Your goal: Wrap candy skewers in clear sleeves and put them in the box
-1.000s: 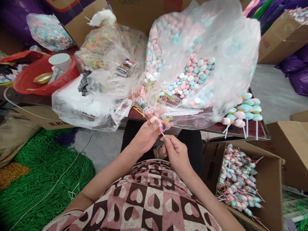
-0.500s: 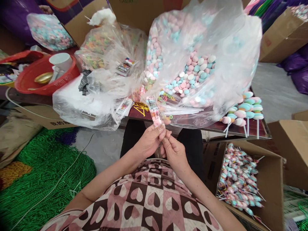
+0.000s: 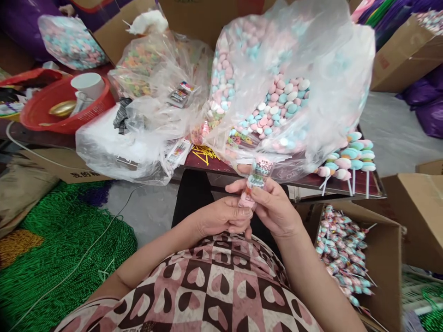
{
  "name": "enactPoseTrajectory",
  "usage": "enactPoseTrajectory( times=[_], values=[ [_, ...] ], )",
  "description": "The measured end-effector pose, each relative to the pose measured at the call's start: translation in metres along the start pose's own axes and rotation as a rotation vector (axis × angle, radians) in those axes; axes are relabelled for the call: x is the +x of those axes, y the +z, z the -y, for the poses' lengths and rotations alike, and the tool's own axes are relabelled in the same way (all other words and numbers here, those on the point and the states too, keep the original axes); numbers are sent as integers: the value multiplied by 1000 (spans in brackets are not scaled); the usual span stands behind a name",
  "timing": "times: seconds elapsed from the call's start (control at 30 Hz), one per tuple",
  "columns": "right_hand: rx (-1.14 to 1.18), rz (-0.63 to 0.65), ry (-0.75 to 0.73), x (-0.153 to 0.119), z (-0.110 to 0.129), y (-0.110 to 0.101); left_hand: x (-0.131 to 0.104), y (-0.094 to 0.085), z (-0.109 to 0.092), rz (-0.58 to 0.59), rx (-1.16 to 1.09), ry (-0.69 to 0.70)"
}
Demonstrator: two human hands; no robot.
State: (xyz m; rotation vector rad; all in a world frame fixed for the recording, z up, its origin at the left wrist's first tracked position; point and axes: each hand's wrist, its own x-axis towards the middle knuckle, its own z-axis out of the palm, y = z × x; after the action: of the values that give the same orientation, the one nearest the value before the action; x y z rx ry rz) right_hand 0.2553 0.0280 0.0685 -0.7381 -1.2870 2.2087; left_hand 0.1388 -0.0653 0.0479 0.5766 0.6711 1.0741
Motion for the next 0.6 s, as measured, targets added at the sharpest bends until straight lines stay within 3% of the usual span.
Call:
enactPoseTrajectory(
  times=[0.13, 0.23, 0.33, 0.43, 0.5, 0.6],
  values=[
    [0, -193, -161, 6, -10, 10, 1, -3, -5, -295, 614, 80],
    [-19, -278, -269, 10, -20, 14, 4, -2, -10, -486, 1127, 16],
    [-31, -326, -336, 11, -26, 17, 7, 0, -9, -560, 1319, -45],
    [-29, -362, -353, 9, -24, 18, 6, -1, -4, -517, 1117, 24],
    [-5, -292, -283, 7, -17, 14, 3, -4, -1, -349, 714, 48],
    [76, -48, -115, 4, -4, 5, -2, -8, 1, -13, 137, -18]
  ],
)
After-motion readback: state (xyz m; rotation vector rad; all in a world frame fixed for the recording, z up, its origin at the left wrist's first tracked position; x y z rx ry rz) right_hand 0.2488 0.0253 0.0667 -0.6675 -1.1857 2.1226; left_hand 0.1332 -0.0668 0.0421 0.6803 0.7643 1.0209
